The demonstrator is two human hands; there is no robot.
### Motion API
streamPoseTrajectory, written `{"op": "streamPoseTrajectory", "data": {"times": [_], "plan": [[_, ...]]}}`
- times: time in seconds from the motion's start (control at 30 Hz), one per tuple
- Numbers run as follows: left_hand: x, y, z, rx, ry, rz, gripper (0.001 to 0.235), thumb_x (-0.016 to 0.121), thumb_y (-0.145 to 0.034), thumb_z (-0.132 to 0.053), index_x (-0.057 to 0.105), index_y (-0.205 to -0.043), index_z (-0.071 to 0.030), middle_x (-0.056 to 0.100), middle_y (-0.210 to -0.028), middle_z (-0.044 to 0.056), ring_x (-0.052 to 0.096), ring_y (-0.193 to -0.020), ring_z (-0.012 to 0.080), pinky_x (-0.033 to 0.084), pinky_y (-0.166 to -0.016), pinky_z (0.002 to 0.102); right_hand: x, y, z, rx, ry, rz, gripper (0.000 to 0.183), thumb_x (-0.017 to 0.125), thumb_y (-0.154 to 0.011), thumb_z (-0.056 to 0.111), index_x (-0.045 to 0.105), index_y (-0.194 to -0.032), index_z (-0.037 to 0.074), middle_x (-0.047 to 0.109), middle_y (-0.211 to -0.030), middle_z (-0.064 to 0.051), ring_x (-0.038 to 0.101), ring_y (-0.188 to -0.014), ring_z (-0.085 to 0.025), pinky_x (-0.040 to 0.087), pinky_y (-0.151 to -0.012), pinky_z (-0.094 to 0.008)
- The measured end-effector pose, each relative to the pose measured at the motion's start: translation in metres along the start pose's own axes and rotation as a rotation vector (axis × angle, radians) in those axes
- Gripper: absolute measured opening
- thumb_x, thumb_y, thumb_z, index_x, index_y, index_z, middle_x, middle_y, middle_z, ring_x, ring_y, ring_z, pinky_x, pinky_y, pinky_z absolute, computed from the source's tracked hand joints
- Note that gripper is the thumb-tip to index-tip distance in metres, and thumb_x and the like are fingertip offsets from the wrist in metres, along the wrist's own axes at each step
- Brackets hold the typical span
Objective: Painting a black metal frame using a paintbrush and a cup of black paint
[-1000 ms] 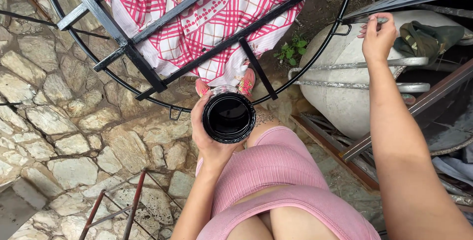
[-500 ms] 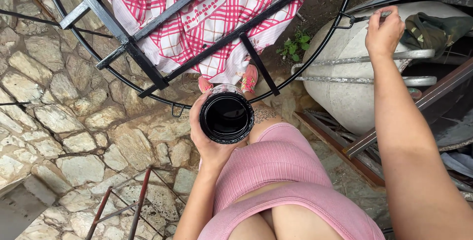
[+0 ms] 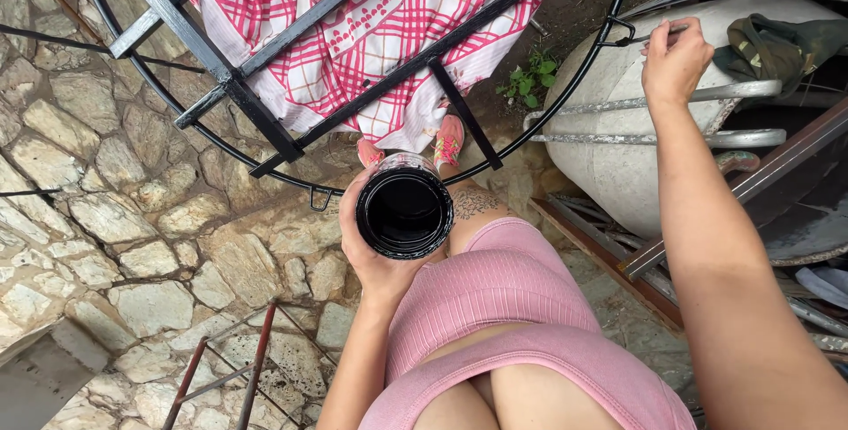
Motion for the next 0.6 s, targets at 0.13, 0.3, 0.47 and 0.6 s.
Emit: {"op": "streamPoseTrajectory", "data": {"times": [0.13, 0.3, 0.47, 0.6], "plan": [[0.001, 0.0, -0.002, 0.004, 0.013, -0.003, 0.092, 0.091, -0.071, -0.036, 0.044, -0.142, -0.001, 0.056, -0.143, 0.02, 0.057, -0.136, 0.033, 0.042, -0.123, 0.045, 0.005, 0.002, 0.023, -0.047, -0.252, 0.111, 0.016, 0.049, -0.107, 0.017, 0.061, -0.106, 0.006, 0.075, -0.077, -0.005, 0.068, -0.075, -0.023, 0.049, -0.066, -0.034], [0.0, -0.001, -0.002, 0.017, 0.02, -0.01, 0.088, 0.09, -0.075, -0.033, 0.044, -0.142, -0.001, 0.056, -0.143, 0.02, 0.056, -0.136, 0.0329, 0.042, -0.124, 0.045, 0.009, 0.002, 0.032, -0.078, 0.04, 0.266, 0.022, 0.047, -0.112, 0.017, 0.059, -0.116, 0.0, 0.067, -0.094, -0.023, 0.058, -0.098, -0.04, 0.047, -0.073, -0.056], [0.0, 0.001, 0.002, 0.007, 0.005, -0.008, 0.091, 0.092, -0.072, -0.034, 0.043, -0.143, -0.002, 0.056, -0.142, 0.019, 0.057, -0.135, 0.0322, 0.043, -0.123, 0.044, 0.015, 0.001, 0.035, -0.111, -0.26, 0.338, 0.013, 0.049, -0.114, 0.014, 0.059, -0.113, 0.006, 0.076, -0.088, -0.01, 0.073, -0.071, -0.019, 0.059, -0.069, -0.036], [-0.001, 0.0, 0.002, 0.01, 0.011, -0.009, 0.095, 0.094, -0.069, -0.032, 0.044, -0.143, -0.001, 0.056, -0.143, 0.02, 0.057, -0.136, 0.0328, 0.043, -0.123, 0.044, 0.01, -0.009, 0.02, -0.222, -0.004, 0.302, 0.018, 0.049, -0.114, 0.02, 0.061, -0.116, 0.006, 0.075, -0.08, -0.005, 0.065, -0.092, -0.042, 0.044, -0.086, -0.049]]}}
Point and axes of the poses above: each hand's wrist, its own y-axis away from the middle knuckle, its own x-axis out of the palm, z = x × y, the point moved 10 cm from there along -y, towards the middle knuckle
